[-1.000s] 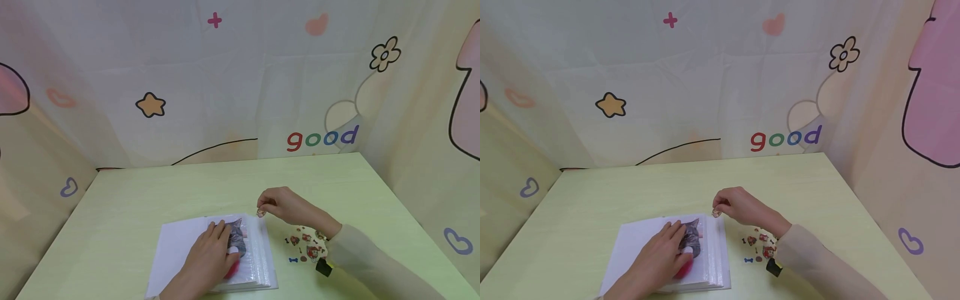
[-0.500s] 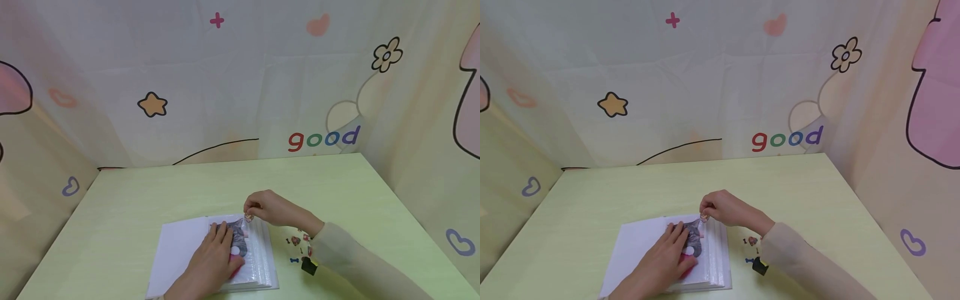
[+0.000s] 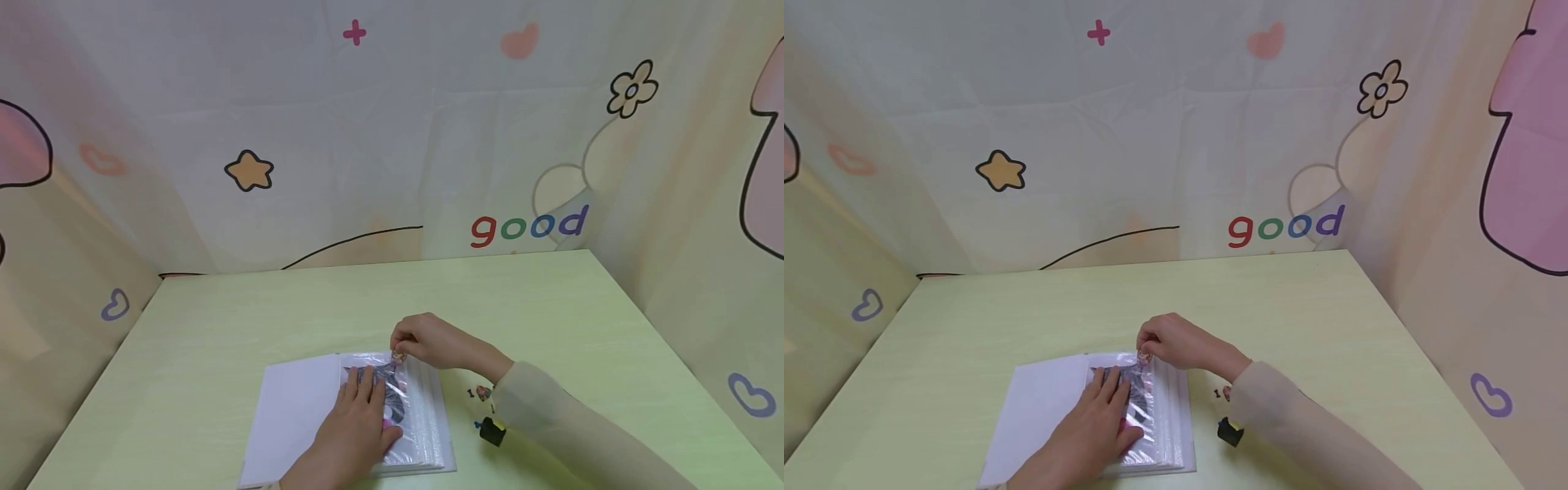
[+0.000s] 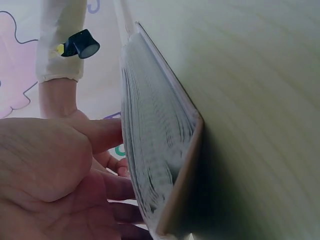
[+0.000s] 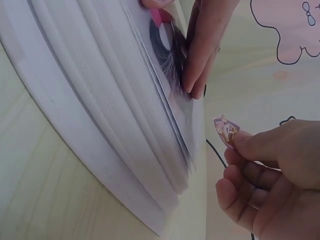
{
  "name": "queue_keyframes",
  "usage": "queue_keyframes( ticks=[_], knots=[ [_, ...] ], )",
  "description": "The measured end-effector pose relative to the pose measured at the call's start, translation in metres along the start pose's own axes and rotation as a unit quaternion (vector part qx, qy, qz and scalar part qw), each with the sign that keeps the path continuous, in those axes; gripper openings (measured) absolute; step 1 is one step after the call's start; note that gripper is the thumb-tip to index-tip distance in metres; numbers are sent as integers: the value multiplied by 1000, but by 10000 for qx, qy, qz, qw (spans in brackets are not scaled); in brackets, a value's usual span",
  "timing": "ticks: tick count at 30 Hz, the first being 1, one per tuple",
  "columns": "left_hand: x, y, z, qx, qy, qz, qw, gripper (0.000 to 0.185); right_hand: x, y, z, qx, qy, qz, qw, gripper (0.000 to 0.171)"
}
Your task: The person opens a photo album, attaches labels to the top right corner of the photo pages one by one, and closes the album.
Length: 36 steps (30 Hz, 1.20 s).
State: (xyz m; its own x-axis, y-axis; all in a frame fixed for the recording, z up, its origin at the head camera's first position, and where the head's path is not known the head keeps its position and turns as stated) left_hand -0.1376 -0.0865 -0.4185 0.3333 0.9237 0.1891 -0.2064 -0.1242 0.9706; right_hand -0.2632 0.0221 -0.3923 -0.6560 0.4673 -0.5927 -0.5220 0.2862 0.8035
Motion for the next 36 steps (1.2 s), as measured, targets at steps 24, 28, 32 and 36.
queue_keyframes(
  ticks=[24, 28, 32, 36],
  knots=[
    [-1, -5, -1, -36, 21, -223, 9997, 76, 7, -14, -21, -335, 178, 109, 9992, 17],
    [0, -6, -1, -61, 42, -192, 9998, 77, 11, -18, -23, -287, 130, 202, 9993, 16],
    [-1, -6, -1, -85, 55, -153, 9998, 77, 14, -20, -23, -225, 10, 195, 9996, 15],
    [-1, -7, -1, -118, 70, -155, 9998, 77, 14, -22, -23, -160, -17, 221, 9996, 13]
  ],
)
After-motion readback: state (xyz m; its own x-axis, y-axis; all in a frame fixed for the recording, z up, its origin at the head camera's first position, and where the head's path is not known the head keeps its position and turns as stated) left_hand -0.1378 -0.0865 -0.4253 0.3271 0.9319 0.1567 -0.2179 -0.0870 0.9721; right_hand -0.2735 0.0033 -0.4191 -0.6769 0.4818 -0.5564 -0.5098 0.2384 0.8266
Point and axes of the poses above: each hand's wrist, its own z-axis away from the middle knuckle, its own y-axis out of the back of the hand, x = y × z, the point moved 6 cm from there along -z, towards the middle knuckle, and after that the axes turned 8 degrees about -x, right-handed, at the moved point
